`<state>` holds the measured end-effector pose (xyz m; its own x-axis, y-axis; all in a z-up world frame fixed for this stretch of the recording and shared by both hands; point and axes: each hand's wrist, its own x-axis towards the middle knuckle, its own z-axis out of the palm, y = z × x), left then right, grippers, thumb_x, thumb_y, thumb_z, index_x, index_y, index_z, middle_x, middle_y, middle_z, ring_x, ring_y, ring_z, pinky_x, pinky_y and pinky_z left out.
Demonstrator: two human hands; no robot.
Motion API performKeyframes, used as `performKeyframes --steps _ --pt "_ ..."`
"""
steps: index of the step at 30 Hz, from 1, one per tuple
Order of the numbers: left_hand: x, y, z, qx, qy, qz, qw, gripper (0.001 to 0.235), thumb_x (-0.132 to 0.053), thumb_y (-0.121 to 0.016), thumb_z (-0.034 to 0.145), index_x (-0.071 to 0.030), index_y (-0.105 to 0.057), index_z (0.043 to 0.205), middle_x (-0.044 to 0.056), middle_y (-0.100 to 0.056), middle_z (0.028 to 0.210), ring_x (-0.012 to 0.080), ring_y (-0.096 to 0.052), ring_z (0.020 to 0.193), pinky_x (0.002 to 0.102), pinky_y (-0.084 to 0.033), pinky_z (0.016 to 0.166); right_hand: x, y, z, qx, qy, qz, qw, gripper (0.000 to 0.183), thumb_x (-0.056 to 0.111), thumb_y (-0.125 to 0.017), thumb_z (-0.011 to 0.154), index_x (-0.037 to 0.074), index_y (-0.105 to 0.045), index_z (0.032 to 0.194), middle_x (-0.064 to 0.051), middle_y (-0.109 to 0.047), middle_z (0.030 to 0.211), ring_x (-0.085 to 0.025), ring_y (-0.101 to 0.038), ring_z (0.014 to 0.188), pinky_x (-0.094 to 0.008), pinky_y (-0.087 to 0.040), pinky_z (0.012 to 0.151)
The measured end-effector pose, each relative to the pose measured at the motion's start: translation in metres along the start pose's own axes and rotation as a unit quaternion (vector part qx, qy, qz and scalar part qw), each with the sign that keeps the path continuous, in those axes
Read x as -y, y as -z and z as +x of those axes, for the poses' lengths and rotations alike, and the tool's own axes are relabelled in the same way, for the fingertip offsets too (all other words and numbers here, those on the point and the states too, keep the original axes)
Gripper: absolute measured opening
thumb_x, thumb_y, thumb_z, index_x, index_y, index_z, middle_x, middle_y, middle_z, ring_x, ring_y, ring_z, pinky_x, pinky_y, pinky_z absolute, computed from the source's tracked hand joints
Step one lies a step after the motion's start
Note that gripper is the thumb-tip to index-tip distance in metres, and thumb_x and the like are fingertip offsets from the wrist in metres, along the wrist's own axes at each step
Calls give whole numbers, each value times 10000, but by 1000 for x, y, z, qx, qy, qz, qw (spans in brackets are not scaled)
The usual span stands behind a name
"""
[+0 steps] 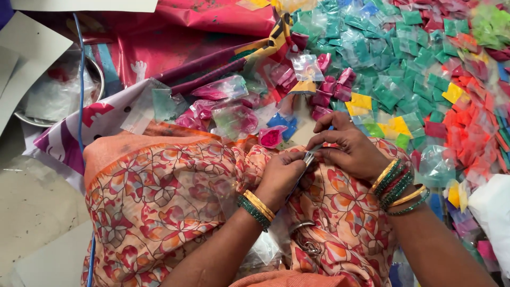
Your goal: The person is packaging small bags of colorful powder and sealing them with a stapler.
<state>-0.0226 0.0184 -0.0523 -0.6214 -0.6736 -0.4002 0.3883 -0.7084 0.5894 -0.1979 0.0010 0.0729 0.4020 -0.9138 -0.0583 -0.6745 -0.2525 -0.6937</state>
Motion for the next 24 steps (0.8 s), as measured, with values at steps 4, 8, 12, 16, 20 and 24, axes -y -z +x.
performKeyframes --steps 4,8,12,16,20,24 --pt "2 0 1 16 -4 -15 1000 281 -44 -550 925 50 -730 1118 26 -714 884 91 -614 677 237 -496 613 1 1 3 34 -23 7 999 199 110 -772 836 118 -787 1034 -80 -548 1198 -244 -529 1197 -370 -446 1011" --pt "-5 -5 -4 9 3 -18 1000 264 -49 -550 920 39 -728 1094 23 -692 842 95 -600 650 243 -485 591 -1 2 5 58 -41 20 997 206 121 -768 843 122 -779 1048 -59 -568 1195 -223 -563 1182 -355 -469 1019" --pt "-15 -9 -10 4 11 2 1000 260 -52 -556 901 31 -730 1074 22 -659 774 97 -577 618 244 -468 569 -5 2 3 77 -74 58 993 198 133 -758 850 119 -776 1047 -57 -585 1212 -217 -588 1187 -340 -502 1002" --pt "-12 -8 -9 5 8 15 1000 258 -58 -554 893 31 -730 1060 20 -656 757 95 -580 616 242 -473 569 -6 3 2 93 -54 37 994 199 139 -771 847 108 -791 1042 -68 -604 1231 -223 -570 1208 -348 -480 1014" --pt "-6 -6 -4 1 -2 15 1000 254 -53 -564 894 44 -732 1058 18 -667 782 90 -590 634 236 -475 581 -3 3 3 97 -54 37 993 200 147 -765 856 112 -789 1052 -67 -600 1234 -222 -568 1205 -347 -479 1012" --pt "-6 -7 -4 -5 -12 31 999 254 -64 -573 894 35 -743 1056 11 -681 790 80 -594 643 226 -473 586 -1 4 2 96 -57 40 993 184 153 -770 853 118 -788 1033 -60 -617 1201 -220 -576 1183 -347 -485 1004"
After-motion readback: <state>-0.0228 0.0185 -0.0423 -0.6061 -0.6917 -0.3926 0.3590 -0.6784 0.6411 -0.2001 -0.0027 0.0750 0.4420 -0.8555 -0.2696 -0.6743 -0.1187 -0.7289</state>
